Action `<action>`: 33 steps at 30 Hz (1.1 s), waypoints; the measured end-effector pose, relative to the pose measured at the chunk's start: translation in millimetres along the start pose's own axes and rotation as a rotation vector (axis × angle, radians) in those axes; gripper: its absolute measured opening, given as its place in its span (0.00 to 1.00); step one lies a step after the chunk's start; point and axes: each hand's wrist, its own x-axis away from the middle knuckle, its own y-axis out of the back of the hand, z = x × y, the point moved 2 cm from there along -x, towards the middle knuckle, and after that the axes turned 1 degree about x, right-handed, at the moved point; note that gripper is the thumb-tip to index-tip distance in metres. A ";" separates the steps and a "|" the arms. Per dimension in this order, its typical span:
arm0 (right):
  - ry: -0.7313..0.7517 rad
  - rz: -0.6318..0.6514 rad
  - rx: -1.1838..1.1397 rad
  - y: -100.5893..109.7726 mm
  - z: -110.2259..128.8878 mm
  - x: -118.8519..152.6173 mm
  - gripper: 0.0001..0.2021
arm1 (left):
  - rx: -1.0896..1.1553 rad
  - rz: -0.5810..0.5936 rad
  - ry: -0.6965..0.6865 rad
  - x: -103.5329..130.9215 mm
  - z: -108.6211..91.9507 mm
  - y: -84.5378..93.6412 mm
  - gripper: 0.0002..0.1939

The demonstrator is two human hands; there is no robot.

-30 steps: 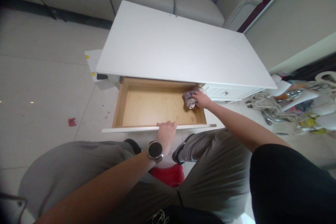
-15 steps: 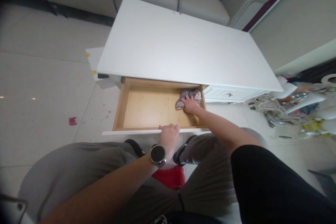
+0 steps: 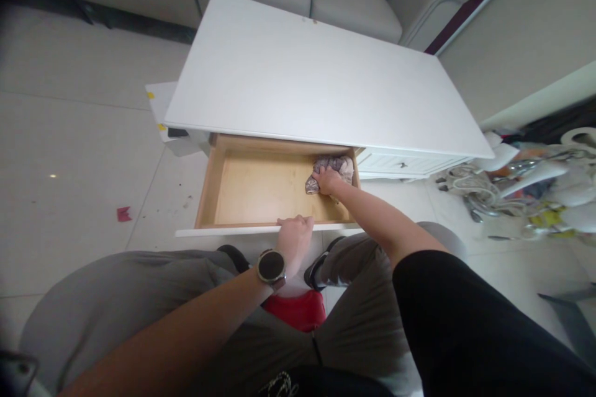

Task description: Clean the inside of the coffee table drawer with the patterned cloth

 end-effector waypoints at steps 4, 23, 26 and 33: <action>-0.002 -0.040 0.002 -3.9 3.2 7.3 0.33 | -0.018 -0.016 0.005 -0.1 0.2 -1.7 0.21; -0.046 -0.037 0.004 -2.6 14.3 13.3 0.31 | -0.037 -0.033 0.000 -0.7 0.7 -3.8 0.21; -0.056 -0.053 -0.009 -1.8 15.1 15.1 0.30 | -0.036 -0.023 -0.004 -1.0 0.6 -2.7 0.22; -0.058 -0.068 0.023 -1.2 16.8 16.7 0.30 | -0.018 -0.010 -0.007 -0.6 1.0 -1.2 0.22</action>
